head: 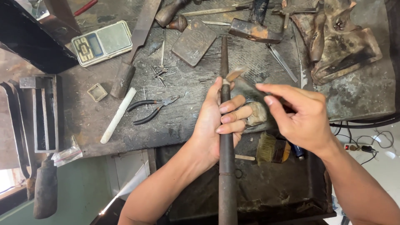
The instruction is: A person uses a file and sandpaper to smooth the surface of a metal ring while it is held on a ring mandrel at a jeweler's bench.
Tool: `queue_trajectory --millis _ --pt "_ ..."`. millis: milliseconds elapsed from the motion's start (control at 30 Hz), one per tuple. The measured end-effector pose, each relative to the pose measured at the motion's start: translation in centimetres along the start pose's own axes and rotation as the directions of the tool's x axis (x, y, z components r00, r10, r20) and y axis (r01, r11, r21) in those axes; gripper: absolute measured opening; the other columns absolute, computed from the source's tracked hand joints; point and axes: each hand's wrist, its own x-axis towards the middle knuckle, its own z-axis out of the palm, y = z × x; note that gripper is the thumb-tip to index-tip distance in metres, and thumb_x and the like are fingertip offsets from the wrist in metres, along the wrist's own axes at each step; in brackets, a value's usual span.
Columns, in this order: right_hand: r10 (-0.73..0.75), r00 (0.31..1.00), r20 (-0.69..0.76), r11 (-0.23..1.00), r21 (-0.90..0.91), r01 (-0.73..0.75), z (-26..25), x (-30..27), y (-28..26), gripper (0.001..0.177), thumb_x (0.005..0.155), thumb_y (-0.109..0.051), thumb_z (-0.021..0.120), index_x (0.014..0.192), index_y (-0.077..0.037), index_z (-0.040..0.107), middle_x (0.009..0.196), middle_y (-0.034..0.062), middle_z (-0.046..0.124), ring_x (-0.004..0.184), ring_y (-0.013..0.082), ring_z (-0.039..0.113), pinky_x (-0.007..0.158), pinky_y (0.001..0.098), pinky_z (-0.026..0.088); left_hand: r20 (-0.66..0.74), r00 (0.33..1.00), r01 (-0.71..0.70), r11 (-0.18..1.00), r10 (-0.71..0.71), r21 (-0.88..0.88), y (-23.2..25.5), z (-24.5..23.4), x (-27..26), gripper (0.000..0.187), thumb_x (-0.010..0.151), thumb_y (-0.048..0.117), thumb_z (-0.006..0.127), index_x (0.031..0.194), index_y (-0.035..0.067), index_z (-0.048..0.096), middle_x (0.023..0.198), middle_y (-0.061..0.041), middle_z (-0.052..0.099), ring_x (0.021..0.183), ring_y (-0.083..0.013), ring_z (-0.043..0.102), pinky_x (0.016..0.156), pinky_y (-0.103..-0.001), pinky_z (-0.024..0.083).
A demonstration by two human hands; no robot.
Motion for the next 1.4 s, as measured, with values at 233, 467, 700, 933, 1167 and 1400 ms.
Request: queue_trajectory --millis 233,467,700,933,1167,1400 --pt "0.083 0.994 0.068 0.996 0.017 -0.085 -0.3 -0.3 0.1 0.027 0.102 0.0 0.064 0.129 0.0 0.066 0.07 0.006 0.069 0.049 0.0091 0.05 0.049 0.0218 0.039 -0.039 0.998 0.049 0.998 -0.048 0.04 -0.1 -0.2 0.4 0.066 0.099 0.064 0.055 0.056 0.016 0.036 0.051 0.003 0.026 0.033 -0.0043 0.015 0.026 -0.015 0.013" --pt "-0.007 0.996 0.086 0.999 -0.043 0.011 -0.4 -0.7 0.6 0.026 0.1 0.001 0.065 0.124 -0.004 0.073 0.087 0.0035 0.077 0.041 0.0065 0.037 0.039 0.024 0.026 -0.089 0.983 -0.15 0.983 0.16 0.104 -0.8 1.1 0.3 0.029 0.106 0.042 0.05 0.128 0.024 0.058 0.054 0.006 0.025 0.042 -0.0031 0.022 0.024 -0.012 0.018" --pt "0.063 0.998 0.001 0.998 0.006 -0.063 -0.1 -1.1 0.0 0.025 0.102 0.003 0.064 0.126 0.002 0.07 0.089 0.0084 0.074 0.049 0.0082 0.046 0.046 0.0217 0.035 -0.129 0.984 -0.114 0.991 0.123 0.074 -0.8 0.8 0.5 0.035 0.104 0.049 0.055 0.09 0.017 0.053 0.053 0.006 0.029 0.039 -0.0036 0.021 0.023 -0.013 0.018" --pt "0.085 0.995 -0.047 0.995 0.06 -0.082 -0.1 -0.8 -0.3 0.023 0.105 0.004 0.062 0.127 0.007 0.068 0.06 0.0008 0.051 0.051 0.0082 0.034 0.052 0.0229 0.031 -0.132 0.98 -0.147 0.989 0.15 0.031 -0.9 0.7 0.4 0.027 0.104 0.043 0.058 0.093 0.02 0.052 0.053 0.006 0.028 0.041 -0.0036 0.023 0.023 -0.013 0.019" --pt "0.076 0.997 -0.031 0.996 0.039 -0.075 0.0 -0.8 -0.3 0.023 0.106 0.002 0.061 0.128 0.006 0.067 0.06 0.0 0.052 0.05 0.0076 0.031 0.05 0.0229 0.027 -0.16 0.972 -0.169 0.985 0.17 0.015 -1.1 0.8 0.4 0.027 0.103 0.042 0.06 0.093 0.018 0.052 0.052 0.007 0.026 0.041 -0.0022 0.021 0.026 -0.012 0.02" --pt "0.057 0.998 0.01 0.998 -0.012 -0.057 0.1 -0.9 -0.6 0.025 0.103 0.001 0.063 0.127 0.003 0.07 0.085 0.0043 0.071 0.046 0.0074 0.038 0.044 0.0232 0.029 -0.171 0.954 -0.222 0.963 0.248 0.154 -1.7 1.4 0.4 0.026 0.107 0.046 0.049 0.104 0.02 0.051 0.05 0.009 0.025 0.044 -0.0055 0.025 0.036 -0.018 0.022"
